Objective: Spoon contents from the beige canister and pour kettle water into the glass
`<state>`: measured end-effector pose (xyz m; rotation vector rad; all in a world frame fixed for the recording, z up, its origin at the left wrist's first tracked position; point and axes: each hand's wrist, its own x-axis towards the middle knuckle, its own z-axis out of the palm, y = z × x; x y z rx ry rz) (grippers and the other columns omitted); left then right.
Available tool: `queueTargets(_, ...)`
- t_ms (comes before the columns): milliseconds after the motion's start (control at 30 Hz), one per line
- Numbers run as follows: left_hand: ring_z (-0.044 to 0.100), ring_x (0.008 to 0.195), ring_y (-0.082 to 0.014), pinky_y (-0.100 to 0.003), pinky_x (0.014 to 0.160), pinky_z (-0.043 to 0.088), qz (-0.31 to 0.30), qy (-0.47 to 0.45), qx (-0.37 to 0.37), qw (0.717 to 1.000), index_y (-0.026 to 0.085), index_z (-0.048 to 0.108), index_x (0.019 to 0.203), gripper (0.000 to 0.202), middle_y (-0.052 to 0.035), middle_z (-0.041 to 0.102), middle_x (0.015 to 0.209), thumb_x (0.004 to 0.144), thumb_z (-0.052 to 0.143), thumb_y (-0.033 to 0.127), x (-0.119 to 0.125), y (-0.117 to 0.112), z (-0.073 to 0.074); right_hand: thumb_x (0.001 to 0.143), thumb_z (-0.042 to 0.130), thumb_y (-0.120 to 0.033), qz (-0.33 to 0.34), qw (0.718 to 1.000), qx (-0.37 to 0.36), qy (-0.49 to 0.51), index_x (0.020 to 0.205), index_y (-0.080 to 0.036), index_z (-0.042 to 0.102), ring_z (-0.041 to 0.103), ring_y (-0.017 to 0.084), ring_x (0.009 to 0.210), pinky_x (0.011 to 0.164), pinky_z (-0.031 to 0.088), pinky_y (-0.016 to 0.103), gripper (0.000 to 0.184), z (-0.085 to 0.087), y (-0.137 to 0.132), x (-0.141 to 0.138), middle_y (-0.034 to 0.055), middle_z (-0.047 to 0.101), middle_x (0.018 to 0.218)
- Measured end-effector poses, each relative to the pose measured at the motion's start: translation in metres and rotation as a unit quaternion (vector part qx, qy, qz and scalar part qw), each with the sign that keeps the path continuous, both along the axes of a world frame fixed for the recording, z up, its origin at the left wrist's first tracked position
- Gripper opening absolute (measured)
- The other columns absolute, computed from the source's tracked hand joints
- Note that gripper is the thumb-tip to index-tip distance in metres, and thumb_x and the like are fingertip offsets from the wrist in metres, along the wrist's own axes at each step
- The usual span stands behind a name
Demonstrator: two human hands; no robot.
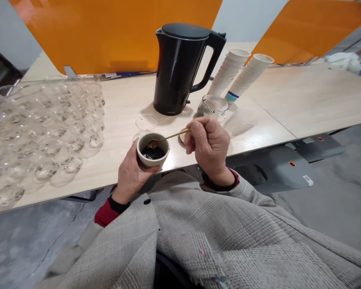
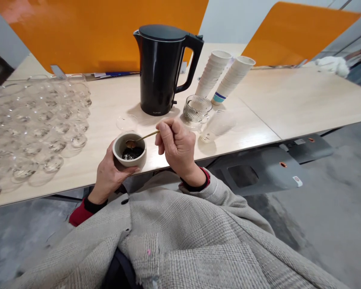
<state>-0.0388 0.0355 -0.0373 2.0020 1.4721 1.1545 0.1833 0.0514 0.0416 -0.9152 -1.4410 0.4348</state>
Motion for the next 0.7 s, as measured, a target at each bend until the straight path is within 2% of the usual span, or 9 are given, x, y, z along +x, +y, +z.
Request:
queueTargets(200,0.064,0.146,-0.0369,-0.052,0.12,0.056,-0.002,-0.001,0.01,1.0,0.029,0.039,0.164,0.11,-0.013,0.062,0.162,0.074,0.096,0.058,0.001,0.0,-0.001,0.11,0.059,-0.056,-0.003,1.0,-0.014,0.017,0.093,-0.025,0.059,0.051,0.007,0.039,0.037,0.036,0.02,0.036,-0.003,0.006,0.001,-0.0095,0.059,0.058)
queueTargets(333,0.064,0.146,-0.0386,-0.054,0.12,0.056,0.009,0.005,0.007,1.0,0.029,0.039,0.163,0.113,-0.0142,0.062,0.162,0.071,0.097,0.058,0.001,0.0,-0.002,0.113,0.055,-0.047,0.022,0.996,0.011,-0.081,0.093,-0.024,0.059,0.052,0.006,0.042,0.046,0.042,0.021,0.03,-0.006,0.005,-0.007,-0.0092,0.06,0.06)
queueTargets(533,0.063,0.146,-0.0402,-0.056,0.12,0.056,0.019,0.003,-0.004,1.0,0.032,0.039,0.164,0.117,-0.0138,0.062,0.162,0.067,0.101,0.053,0.002,0.0,-0.005,0.115,0.045,-0.04,0.007,0.975,0.046,-0.217,0.094,-0.025,0.059,0.061,0.01,0.057,0.06,0.048,0.025,0.029,-0.009,0.006,-0.026,-0.0049,0.063,0.065)
queueTargets(600,0.063,0.146,-0.0399,-0.055,0.12,0.056,0.017,0.004,-0.002,1.0,0.032,0.039,0.164,0.117,-0.0138,0.061,0.162,0.067,0.101,0.052,0.002,0.001,-0.006,0.114,0.045,-0.038,0.012,0.97,0.04,-0.238,0.093,-0.025,0.058,0.06,0.01,0.058,0.062,0.047,0.026,0.028,-0.008,0.007,-0.029,-0.0045,0.064,0.067)
queueTargets(700,0.064,0.146,-0.0399,-0.056,0.119,0.057,0.017,0.008,0.004,1.0,0.031,0.038,0.164,0.115,-0.0143,0.062,0.162,0.069,0.1,0.054,0.001,0.001,-0.008,0.114,0.047,-0.037,0.059,0.973,0.001,-0.224,0.089,-0.025,0.056,0.058,0.01,0.058,0.063,0.046,0.026,0.029,-0.001,0.005,-0.03,-0.0048,0.063,0.068)
